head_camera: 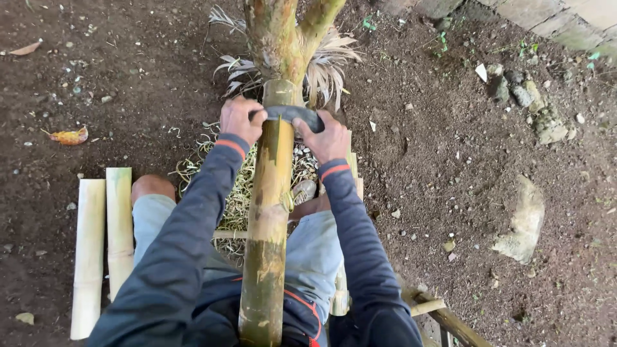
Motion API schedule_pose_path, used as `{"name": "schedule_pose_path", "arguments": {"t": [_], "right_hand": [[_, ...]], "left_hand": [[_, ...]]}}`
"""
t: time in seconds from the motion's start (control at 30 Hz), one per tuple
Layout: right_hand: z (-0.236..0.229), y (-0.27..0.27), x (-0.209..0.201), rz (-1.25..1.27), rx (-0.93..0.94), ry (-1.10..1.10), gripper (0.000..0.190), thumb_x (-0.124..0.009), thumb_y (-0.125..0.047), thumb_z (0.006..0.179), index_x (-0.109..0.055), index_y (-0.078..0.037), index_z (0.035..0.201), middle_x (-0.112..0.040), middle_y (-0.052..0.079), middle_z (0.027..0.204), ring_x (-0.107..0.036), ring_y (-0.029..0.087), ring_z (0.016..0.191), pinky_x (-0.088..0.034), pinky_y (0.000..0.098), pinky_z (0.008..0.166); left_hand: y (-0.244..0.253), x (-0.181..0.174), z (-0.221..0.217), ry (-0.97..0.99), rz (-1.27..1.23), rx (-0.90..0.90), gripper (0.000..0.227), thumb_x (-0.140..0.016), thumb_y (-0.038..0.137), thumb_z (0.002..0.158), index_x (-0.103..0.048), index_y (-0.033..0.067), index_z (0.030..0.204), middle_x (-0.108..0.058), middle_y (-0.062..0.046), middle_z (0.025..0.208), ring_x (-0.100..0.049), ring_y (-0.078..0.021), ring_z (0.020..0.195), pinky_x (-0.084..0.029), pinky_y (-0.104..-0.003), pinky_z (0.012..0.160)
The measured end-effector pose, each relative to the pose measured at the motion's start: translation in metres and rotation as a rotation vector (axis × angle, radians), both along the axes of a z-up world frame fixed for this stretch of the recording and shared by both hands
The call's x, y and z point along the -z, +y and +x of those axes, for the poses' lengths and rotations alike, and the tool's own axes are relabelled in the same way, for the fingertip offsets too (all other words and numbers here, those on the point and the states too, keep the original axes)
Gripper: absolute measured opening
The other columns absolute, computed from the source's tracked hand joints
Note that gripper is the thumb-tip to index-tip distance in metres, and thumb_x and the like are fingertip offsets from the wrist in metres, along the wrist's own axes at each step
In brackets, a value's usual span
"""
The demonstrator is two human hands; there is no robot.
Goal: The recorder is using a small curved blade to strip the outer layer of a bamboo stalk while sitting outdoors.
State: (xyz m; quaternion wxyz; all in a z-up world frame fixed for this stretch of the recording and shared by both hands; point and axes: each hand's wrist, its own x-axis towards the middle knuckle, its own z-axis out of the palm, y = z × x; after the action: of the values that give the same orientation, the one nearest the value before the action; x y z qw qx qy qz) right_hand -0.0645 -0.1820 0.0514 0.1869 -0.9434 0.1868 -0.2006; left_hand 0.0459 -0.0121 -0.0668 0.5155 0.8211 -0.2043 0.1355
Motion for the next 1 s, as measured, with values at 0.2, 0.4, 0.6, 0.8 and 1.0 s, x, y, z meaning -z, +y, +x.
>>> {"name": "schedule_pose_path", "arguments": {"t": [0.2,0.4,0.6,0.8,1.0], "right_hand": [[-0.046,0.012,-0.004,0.083,-0.088,-0.053,0.054,-0.085,-0.051,0.078,-0.075,-0.007,0.107,-0.075,0.018,0.083,-0.076,0.031,0.075,-0.059,0.039,0.068],[-0.103,0.022,-0.007,0.159,-0.188,0.011,0.054,-0.086,-0.05,0.077,-0.075,-0.006,0.107,-0.075,0.014,0.08,-0.076,0.025,0.071,-0.06,0.0369,0.067],[-0.077,0.005,-0.001,0.115,-0.204,0.113,0.059,-0.081,-0.06,0.079,-0.076,-0.011,0.111,-0.076,0.013,0.081,-0.076,0.026,0.07,-0.06,0.0378,0.066],[0.013,-0.012,-0.016,-0.057,-0.031,0.069,0.058,-0.081,-0.06,0.076,-0.076,-0.011,0.106,-0.076,0.017,0.086,-0.074,0.037,0.081,-0.058,0.0466,0.074],[0.026,-0.017,-0.01,-0.062,-0.009,0.019,0.06,-0.081,-0.061,0.073,-0.075,-0.01,0.106,-0.075,0.018,0.083,-0.074,0.038,0.08,-0.058,0.0468,0.074]], "left_hand": [[0.032,-0.033,-0.074,0.048,-0.014,0.023,0.011,-0.079,0.013,0.084,-0.076,0.0046,0.091,-0.068,-0.015,0.087,-0.063,-0.0365,0.09,-0.048,-0.049,0.084],[0.068,-0.056,-0.152,0.096,-0.024,0.067,0.013,-0.075,0.014,0.087,-0.071,0.001,0.089,-0.066,-0.015,0.085,-0.063,-0.0341,0.085,-0.048,-0.049,0.08],[0.059,-0.033,-0.116,0.175,-0.02,0.164,0.012,-0.072,0.015,0.091,-0.072,0.0049,0.085,-0.069,-0.011,0.081,-0.066,-0.028,0.075,-0.052,-0.041,0.074],[-0.005,-0.001,0.008,0.017,-0.078,0.055,0.015,-0.081,0.018,0.084,-0.077,0.0071,0.093,-0.069,-0.017,0.09,-0.066,-0.0356,0.084,-0.052,-0.046,0.079],[-0.011,-0.006,0.022,0.041,-0.021,0.027,0.017,-0.083,0.02,0.082,-0.079,0.0081,0.094,-0.07,-0.016,0.093,-0.063,-0.0378,0.091,-0.051,-0.048,0.082]]}}
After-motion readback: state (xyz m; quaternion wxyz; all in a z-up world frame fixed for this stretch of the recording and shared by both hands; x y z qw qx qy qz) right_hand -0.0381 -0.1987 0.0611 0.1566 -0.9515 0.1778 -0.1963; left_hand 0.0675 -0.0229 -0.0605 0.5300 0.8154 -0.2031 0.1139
